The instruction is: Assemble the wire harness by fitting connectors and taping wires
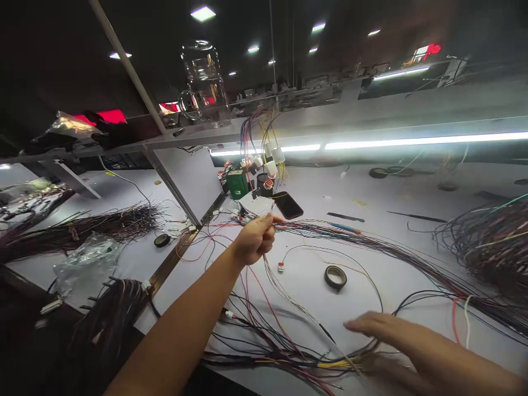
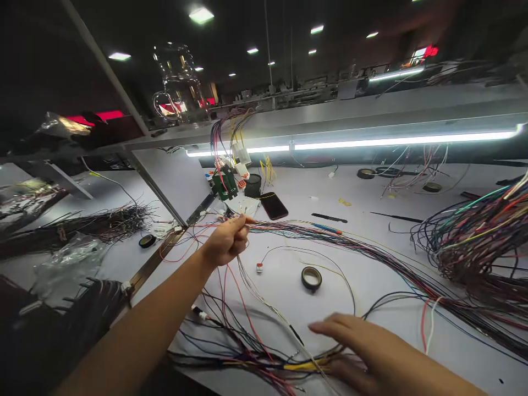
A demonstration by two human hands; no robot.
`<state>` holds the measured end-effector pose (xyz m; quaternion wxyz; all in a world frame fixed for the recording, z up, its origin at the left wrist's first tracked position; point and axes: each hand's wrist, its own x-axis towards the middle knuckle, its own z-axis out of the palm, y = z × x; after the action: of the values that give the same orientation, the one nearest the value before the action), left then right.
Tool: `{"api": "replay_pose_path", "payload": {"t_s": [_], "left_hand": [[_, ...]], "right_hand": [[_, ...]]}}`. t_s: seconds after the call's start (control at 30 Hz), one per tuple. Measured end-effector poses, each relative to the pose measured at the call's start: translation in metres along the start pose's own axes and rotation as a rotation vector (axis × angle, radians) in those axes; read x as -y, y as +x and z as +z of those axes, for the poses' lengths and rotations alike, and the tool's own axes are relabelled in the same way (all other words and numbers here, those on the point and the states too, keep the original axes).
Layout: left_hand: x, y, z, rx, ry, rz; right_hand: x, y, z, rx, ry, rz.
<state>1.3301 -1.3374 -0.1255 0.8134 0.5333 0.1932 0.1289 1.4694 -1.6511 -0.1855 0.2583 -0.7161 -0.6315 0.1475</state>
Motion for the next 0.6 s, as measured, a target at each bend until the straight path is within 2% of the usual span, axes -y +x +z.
{"api": "replay_pose_path", "payload": {"t_s": [0.07, 0.17, 0.27, 0.33, 0.37, 0.43, 0.5, 0.6], "left_hand": [[0.004, -0.023, 0.001, 0.096, 0.1, 0.018], [0.006, -0.051, 0.008, 0.206, 0.306, 0.014], [0.012, -0.072, 0.023, 0.351, 0.775, 0.071], [0.021, -0.084, 0.032, 0.439, 1.108, 0.122], [0.028, -0.089, 0.035, 0.437, 1.198, 0.138], [0.042, -0.097, 0.035, 0.334, 1.186, 0.157], [0.052, -0.102, 0.028, 0.189, 1.058, 0.185], [0.055, -0.108, 0.01, 0.031, 0.769, 0.193]], "right_hand": [[0.01, 0.03, -0.002, 0.157, 0.246, 0.163], [0.036, 0.081, 0.009, 0.162, 0.722, 0.246], [0.064, 0.131, 0.019, 0.179, 1.374, 0.286], [0.074, 0.161, 0.018, 0.131, 1.656, 0.347], [0.075, 0.175, 0.015, 0.048, 1.728, 0.379], [0.068, 0.197, 0.006, -0.205, 1.769, 0.423], [0.055, 0.21, -0.005, -0.403, 1.753, 0.432], [0.039, 0.207, -0.018, -0.553, 1.73, 0.427]]}}
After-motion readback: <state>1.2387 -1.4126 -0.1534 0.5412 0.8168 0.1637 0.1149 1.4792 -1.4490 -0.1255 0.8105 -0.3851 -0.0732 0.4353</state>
